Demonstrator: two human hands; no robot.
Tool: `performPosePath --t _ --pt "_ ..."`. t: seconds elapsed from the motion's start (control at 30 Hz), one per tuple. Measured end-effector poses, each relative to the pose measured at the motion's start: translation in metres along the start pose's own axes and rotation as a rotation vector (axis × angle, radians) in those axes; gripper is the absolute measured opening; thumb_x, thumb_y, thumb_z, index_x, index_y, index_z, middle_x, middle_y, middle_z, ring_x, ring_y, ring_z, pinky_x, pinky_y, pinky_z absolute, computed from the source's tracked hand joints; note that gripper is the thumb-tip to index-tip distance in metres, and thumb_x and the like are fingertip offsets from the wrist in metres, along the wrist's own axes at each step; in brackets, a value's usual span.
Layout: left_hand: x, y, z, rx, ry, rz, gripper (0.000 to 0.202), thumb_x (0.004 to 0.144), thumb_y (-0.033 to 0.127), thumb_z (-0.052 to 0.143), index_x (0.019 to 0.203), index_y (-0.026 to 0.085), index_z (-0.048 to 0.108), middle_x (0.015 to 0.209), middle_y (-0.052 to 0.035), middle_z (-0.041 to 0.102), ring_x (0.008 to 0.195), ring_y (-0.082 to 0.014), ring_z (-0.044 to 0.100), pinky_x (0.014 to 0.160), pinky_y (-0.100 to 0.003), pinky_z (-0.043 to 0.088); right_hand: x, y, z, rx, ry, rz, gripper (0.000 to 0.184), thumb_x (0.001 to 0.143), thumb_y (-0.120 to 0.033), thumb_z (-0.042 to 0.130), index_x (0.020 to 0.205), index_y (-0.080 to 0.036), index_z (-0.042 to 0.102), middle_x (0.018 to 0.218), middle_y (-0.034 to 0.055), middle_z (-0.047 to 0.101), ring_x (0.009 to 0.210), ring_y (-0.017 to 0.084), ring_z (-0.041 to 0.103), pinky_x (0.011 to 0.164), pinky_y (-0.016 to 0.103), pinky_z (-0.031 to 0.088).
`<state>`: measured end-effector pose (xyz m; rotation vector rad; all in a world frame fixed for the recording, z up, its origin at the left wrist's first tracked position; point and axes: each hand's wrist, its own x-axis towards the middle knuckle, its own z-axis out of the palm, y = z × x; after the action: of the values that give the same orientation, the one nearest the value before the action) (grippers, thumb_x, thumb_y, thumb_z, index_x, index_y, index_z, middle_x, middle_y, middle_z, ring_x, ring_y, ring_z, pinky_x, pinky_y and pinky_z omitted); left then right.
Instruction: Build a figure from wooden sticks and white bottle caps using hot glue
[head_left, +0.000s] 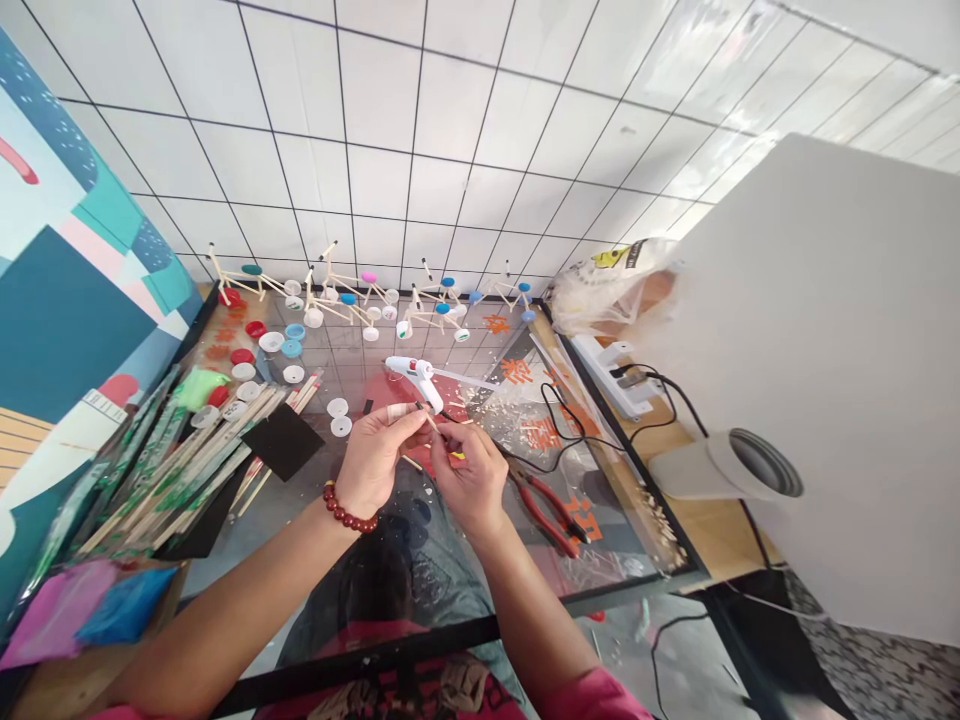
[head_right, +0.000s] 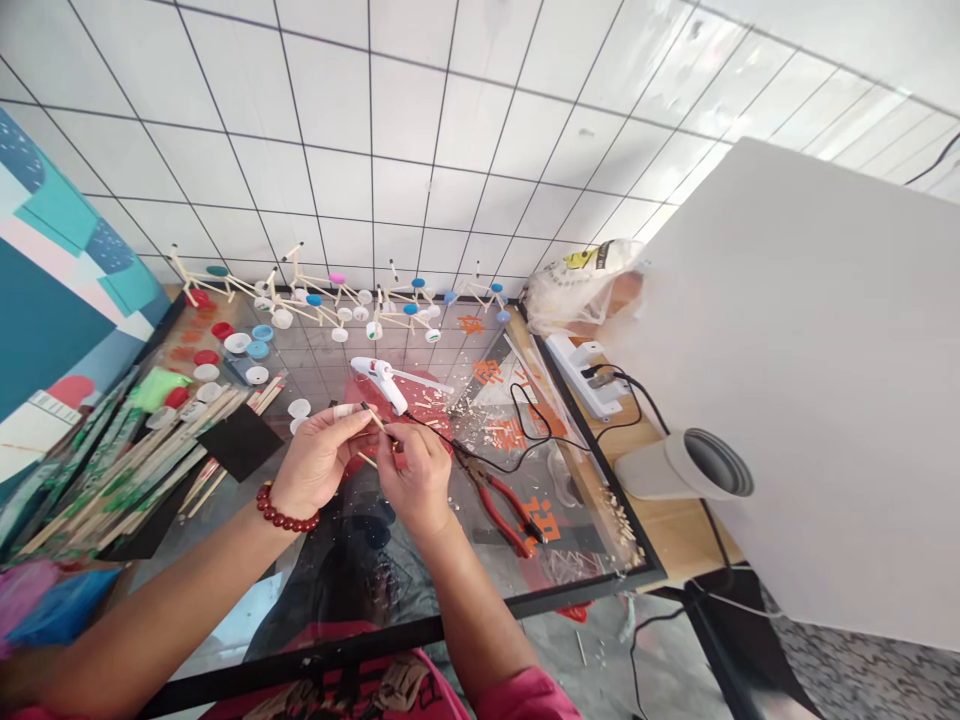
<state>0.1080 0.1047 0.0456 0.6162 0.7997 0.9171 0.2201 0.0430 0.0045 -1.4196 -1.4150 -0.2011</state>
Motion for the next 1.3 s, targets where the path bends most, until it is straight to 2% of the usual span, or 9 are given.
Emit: performPosePath --t 0.3,0.6,0.87,1.03,1.17,1.3 --pt "0.0027 -0.001 -0.0033 -0.014 -0.006 -0.032 0.028 0.053 0.03 0.091 0.075 0.017 0.08 0.076 -0.005 0.075 0.068 -0.0152 0.067 0.067 -0.026 0.057 0.0 -0.0013 -0.0003 0.012 -0.007 0.04 0.01 0.089 -0.013 0.064 0.095 -0.021 0.066 0.079 0.0019 0.072 0.066 0.013 0.065 0.062 0.025 0.055" --pt "0.0017 0.0008 -0.0022 -0.011 -0.01 -0.033 0.029 0.056 0.033 0.091 0.074 0.015 0.079 0.074 -0.0041 0.074 0.068 -0.0128 0.066 0.067 -0.023 0.056 0.0008 -0.003 -0.0008 -0.003 -0.005 -0.016 0.011 0.089 -0.011 0.064 0.094 -0.021 0.066 0.078 0.0024 0.072 0.064 0.013 0.063 0.062 0.024 0.053" --pt "0.0034 -0.0005 -0.0045 -0.017 -0.015 -0.059 0.025 0.054 0.028 0.086 0.076 0.016 0.08 0.075 -0.0049 0.075 0.067 -0.0148 0.067 0.067 -0.025 0.056 0.0011 -0.0075 -0.0026 0.151 -0.052 0.218 0.007 0.088 -0.015 0.064 0.09 -0.019 0.069 0.074 0.0001 0.072 0.055 0.009 0.058 0.054 0.021 0.05" --pt "0.0015 -0.0001 -0.0029 0.015 -0.055 -0.034 0.023 0.06 0.032 0.088 0.074 0.017 0.079 0.074 -0.0031 0.073 0.07 -0.013 0.065 0.066 -0.022 0.053 -0.0005 -0.006 -0.0016 0.121 -0.052 0.18 0.005 0.089 -0.018 0.064 0.089 -0.019 0.069 0.073 0.0 0.071 0.055 0.009 0.059 0.055 0.022 0.051" --pt "0.0015 -0.0011 -0.0031 0.023 -0.026 -0.019 0.021 0.06 0.032 0.088 0.071 0.018 0.078 0.072 -0.003 0.072 0.068 -0.0137 0.064 0.065 -0.024 0.053 -0.0015 -0.0056 -0.0015 0.12 -0.052 0.147 0.005 0.09 -0.018 0.064 0.09 -0.018 0.069 0.075 0.0013 0.072 0.059 0.01 0.061 0.059 0.022 0.052" --pt "0.004 -0.0008 -0.0039 -0.016 0.021 -0.03 0.021 0.058 0.031 0.086 0.071 0.017 0.078 0.073 -0.0053 0.073 0.068 -0.016 0.066 0.066 -0.027 0.054 -0.0016 -0.0071 -0.0018 0.221 -0.089 0.289 0.007 0.09 -0.021 0.064 0.09 -0.018 0.07 0.074 0.0011 0.072 0.058 0.01 0.061 0.057 0.022 0.052"
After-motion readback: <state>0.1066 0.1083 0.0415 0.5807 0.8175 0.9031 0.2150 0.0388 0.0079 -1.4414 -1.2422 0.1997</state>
